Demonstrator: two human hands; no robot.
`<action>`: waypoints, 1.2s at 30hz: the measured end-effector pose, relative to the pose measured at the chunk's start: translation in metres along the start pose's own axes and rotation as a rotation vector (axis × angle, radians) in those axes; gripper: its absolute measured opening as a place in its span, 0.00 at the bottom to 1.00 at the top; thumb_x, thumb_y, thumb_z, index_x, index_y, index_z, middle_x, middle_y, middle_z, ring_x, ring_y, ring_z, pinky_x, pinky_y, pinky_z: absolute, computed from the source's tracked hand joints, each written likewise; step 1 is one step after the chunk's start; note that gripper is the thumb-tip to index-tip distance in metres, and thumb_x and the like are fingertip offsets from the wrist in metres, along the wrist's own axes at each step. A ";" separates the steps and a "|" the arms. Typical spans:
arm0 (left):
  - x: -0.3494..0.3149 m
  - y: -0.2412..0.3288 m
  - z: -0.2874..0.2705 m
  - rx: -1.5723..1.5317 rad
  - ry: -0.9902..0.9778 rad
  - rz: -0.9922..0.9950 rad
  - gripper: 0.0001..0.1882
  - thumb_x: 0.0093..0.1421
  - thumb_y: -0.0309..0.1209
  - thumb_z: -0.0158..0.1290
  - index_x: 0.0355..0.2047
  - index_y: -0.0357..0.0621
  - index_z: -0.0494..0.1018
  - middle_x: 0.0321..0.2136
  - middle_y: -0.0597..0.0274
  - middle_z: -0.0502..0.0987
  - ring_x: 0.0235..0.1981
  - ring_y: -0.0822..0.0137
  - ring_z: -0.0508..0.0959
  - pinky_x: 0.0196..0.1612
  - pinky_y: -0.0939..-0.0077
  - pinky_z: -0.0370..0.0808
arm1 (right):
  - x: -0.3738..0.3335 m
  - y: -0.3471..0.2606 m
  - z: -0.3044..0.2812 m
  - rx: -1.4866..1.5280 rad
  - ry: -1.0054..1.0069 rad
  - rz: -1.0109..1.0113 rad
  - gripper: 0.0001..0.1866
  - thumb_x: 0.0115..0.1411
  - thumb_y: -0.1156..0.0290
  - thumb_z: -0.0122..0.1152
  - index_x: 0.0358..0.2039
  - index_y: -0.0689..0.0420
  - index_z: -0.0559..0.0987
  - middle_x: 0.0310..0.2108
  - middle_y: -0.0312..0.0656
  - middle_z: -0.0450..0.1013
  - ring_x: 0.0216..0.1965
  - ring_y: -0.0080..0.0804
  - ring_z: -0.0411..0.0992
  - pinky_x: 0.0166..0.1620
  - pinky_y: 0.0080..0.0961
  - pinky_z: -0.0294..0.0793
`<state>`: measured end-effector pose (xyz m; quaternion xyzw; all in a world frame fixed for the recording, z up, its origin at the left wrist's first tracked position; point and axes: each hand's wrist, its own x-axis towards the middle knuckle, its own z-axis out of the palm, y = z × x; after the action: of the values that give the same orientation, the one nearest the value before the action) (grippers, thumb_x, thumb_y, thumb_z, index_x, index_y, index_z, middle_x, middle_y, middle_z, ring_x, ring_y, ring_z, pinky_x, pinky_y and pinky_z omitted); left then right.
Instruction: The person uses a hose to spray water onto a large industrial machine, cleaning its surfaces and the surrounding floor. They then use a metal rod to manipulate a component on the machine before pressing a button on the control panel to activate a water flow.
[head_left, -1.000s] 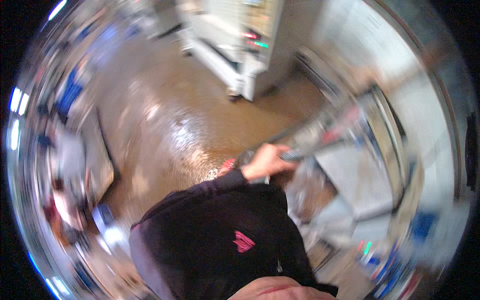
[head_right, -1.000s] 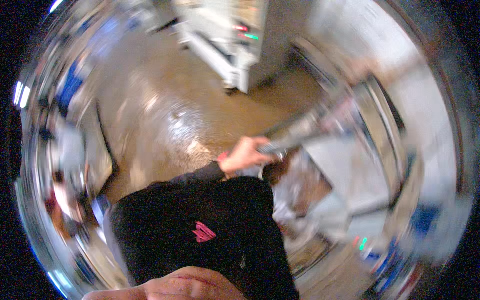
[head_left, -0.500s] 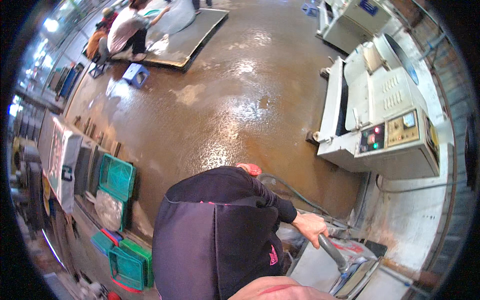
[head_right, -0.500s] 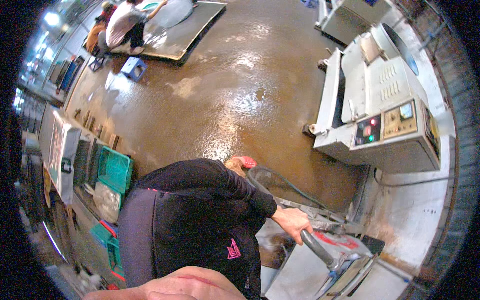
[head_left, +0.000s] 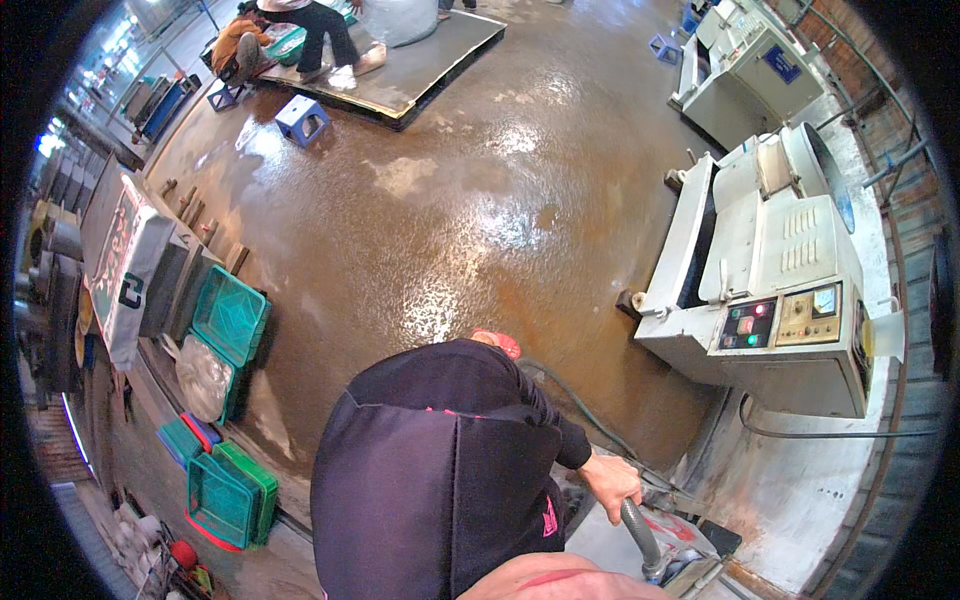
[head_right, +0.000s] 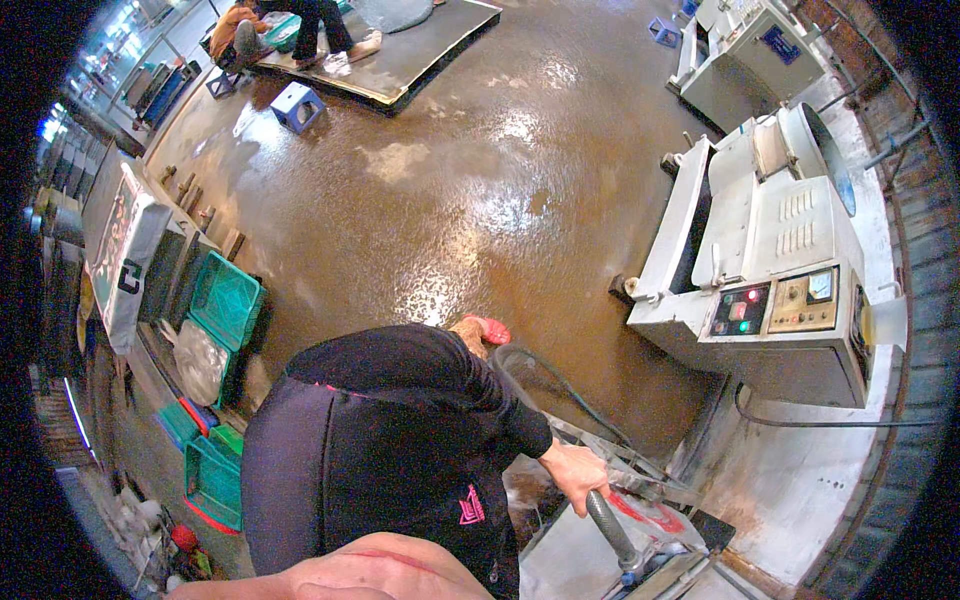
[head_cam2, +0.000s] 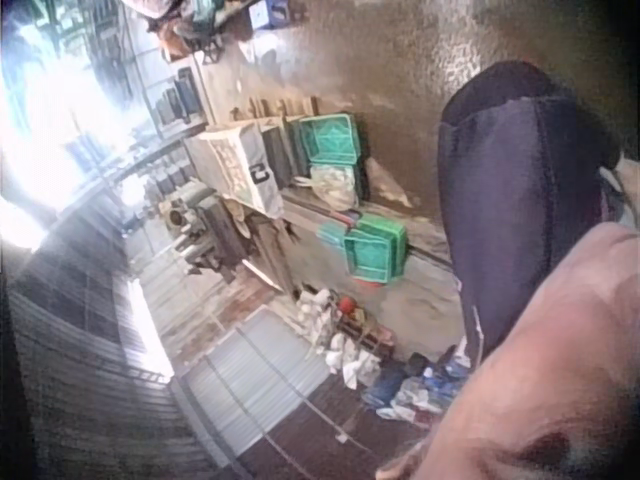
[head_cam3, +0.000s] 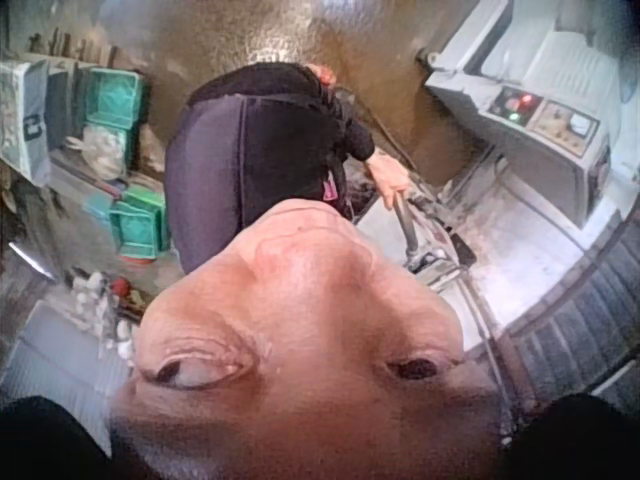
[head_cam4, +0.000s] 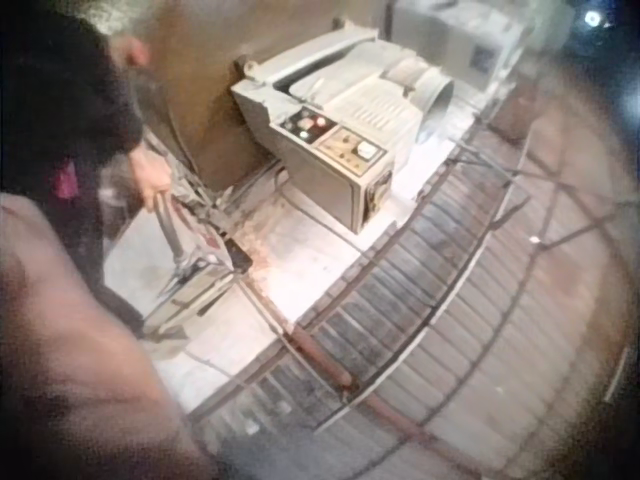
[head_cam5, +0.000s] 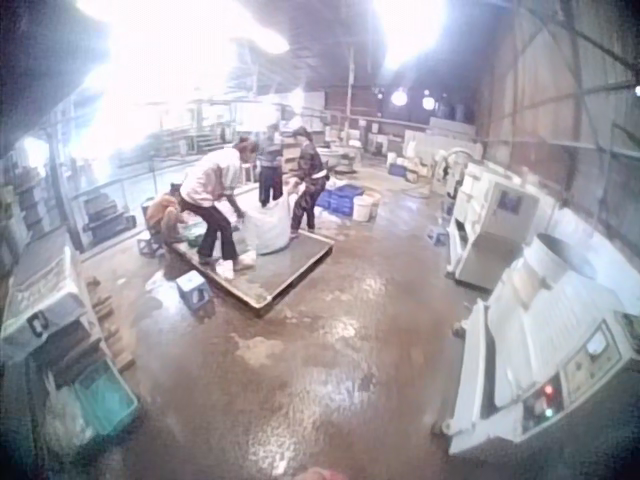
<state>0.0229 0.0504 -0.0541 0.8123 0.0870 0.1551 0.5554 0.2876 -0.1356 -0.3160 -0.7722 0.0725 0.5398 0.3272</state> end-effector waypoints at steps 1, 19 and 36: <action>0.000 0.000 0.000 0.004 0.008 -0.007 0.16 0.37 0.42 0.56 0.18 0.43 0.70 0.15 0.56 0.72 0.21 0.55 0.73 0.25 0.62 0.67 | 0.002 -0.004 0.001 -0.011 -0.005 -0.005 0.14 0.53 0.60 0.49 0.38 0.51 0.70 0.23 0.35 0.64 0.24 0.34 0.66 0.30 0.38 0.70; 0.000 0.010 -0.021 0.044 -0.150 -0.154 0.24 0.40 0.48 0.58 0.34 0.46 0.75 0.26 0.49 0.76 0.28 0.55 0.77 0.32 0.65 0.73 | -0.072 0.213 -0.006 0.428 0.054 0.052 0.13 0.52 0.59 0.54 0.36 0.50 0.70 0.22 0.34 0.64 0.24 0.31 0.66 0.31 0.37 0.71; 0.008 -0.002 0.021 -0.070 -0.224 -0.175 0.10 0.45 0.30 0.60 0.25 0.38 0.73 0.17 0.73 0.69 0.19 0.82 0.64 0.22 0.84 0.62 | -0.134 0.382 0.182 0.728 0.264 0.095 0.10 0.51 0.60 0.53 0.29 0.51 0.71 0.19 0.36 0.64 0.21 0.30 0.65 0.26 0.34 0.71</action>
<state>0.0373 0.0350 -0.0616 0.7940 0.0895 0.0173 0.6011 -0.0878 -0.3584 -0.3983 -0.6642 0.3363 0.3894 0.5423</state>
